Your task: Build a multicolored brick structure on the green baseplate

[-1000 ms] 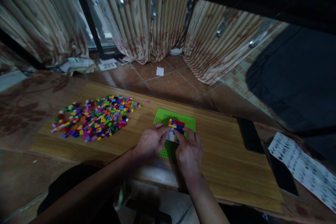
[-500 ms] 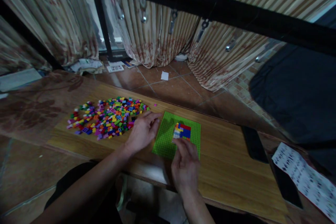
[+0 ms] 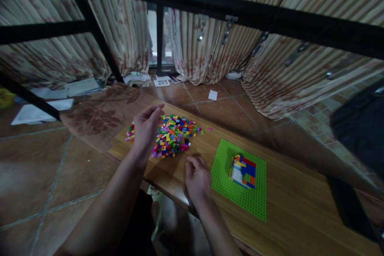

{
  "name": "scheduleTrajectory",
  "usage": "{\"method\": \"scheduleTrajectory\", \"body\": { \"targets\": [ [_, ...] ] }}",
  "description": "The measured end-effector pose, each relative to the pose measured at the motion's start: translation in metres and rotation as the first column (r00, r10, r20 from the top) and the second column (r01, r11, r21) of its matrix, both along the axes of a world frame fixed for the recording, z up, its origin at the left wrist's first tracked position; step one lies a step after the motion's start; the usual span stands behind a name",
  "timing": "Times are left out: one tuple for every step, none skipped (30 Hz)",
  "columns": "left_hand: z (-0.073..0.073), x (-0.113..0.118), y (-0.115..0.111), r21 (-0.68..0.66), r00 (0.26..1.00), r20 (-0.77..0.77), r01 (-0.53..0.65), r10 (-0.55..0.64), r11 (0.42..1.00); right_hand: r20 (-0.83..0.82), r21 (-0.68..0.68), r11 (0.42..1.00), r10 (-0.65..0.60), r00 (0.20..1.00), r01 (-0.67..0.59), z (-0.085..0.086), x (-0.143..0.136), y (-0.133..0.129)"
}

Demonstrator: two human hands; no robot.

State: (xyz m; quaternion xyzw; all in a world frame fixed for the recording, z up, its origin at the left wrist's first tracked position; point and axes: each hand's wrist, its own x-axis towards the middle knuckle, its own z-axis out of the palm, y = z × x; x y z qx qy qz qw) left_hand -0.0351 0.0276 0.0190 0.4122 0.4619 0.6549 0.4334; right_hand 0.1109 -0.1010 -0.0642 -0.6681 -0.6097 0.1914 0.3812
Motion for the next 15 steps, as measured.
{"method": "scheduleTrajectory", "body": {
  "targets": [
    [0.001, -0.003, 0.000, -0.019, 0.999, 0.042, 0.020, -0.019, 1.000, 0.019, -0.002, 1.000, 0.005, 1.000, -0.005, 0.000, -0.001, 0.007],
    [0.002, -0.005, -0.001, -0.033, 0.996, 0.076, 0.042, -0.040, 0.999, 0.044, -0.002, 1.000, 0.009, 0.999, -0.009, 0.000, -0.001, 0.014],
    [0.003, -0.007, -0.002, -0.041, 0.993, 0.101, 0.061, -0.056, 0.997, 0.073, -0.001, 1.000, 0.010, 0.997, -0.010, -0.001, -0.002, 0.020],
    [0.003, -0.007, -0.003, -0.045, 0.991, 0.115, 0.076, -0.070, 0.996, 0.100, -0.002, 1.000, 0.005, 0.995, -0.005, -0.001, -0.003, 0.025],
    [0.004, -0.008, -0.004, -0.047, 0.990, 0.121, 0.083, -0.077, 0.995, 0.125, -0.005, 1.000, -0.001, 0.992, 0.002, -0.002, -0.004, 0.030],
    [0.005, -0.008, -0.004, -0.049, 0.990, 0.123, 0.082, -0.075, 0.995, 0.147, -0.008, 1.000, -0.006, 0.989, 0.007, -0.003, -0.004, 0.034],
    [0.006, -0.007, -0.005, -0.054, 0.990, 0.122, 0.079, -0.072, 0.995, 0.169, -0.011, 1.000, -0.005, 0.986, 0.007, -0.003, -0.005, 0.038],
    [0.007, -0.007, -0.006, -0.061, 0.990, 0.119, 0.079, -0.072, 0.995, 0.194, -0.012, 1.000, -0.001, 0.981, 0.004, -0.004, -0.005, 0.041],
    [0.008, -0.006, -0.006, -0.068, 0.991, 0.115, 0.083, -0.075, 0.994, 0.221, -0.011, 1.000, 0.002, 0.975, 0.000, -0.004, -0.006, 0.044],
    [0.008, -0.006, -0.007, -0.076, 0.991, 0.110, 0.089, -0.080, 0.993, 0.248, -0.008, 1.000, 0.008, 0.969, -0.006, -0.005, -0.006, 0.046],
    [0.009, -0.005, -0.007, -0.084, 0.991, 0.105, 0.094, -0.085, 0.992, 0.272, -0.004, 1.000, 0.014, 0.962, -0.013, -0.005, -0.007, 0.046],
    [0.009, -0.005, -0.007, -0.091, 0.991, 0.100, 0.101, -0.092, 0.991, 0.290, -0.002, 1.000, 0.019, 0.957, -0.020, -0.005, -0.007, 0.046],
    [0.009, -0.004, -0.007, -0.097, 0.991, 0.099, 0.105, -0.096, 0.990, 0.299, -0.001, 1.000, 0.024, 0.954, -0.025, -0.004, -0.007, 0.045],
    [0.009, -0.004, -0.007, -0.099, 0.990, 0.101, 0.108, -0.098, 0.989, 0.300, -0.002, 1.000, 0.030, 0.954, -0.031, -0.004, -0.006, 0.043],
    [0.008, -0.003, -0.007, -0.101, 0.989, 0.107, 0.110, -0.099, 0.989, 0.294, -0.008, 0.999, 0.037, 0.955, -0.036, -0.004, -0.004, 0.040]
  ]
}}
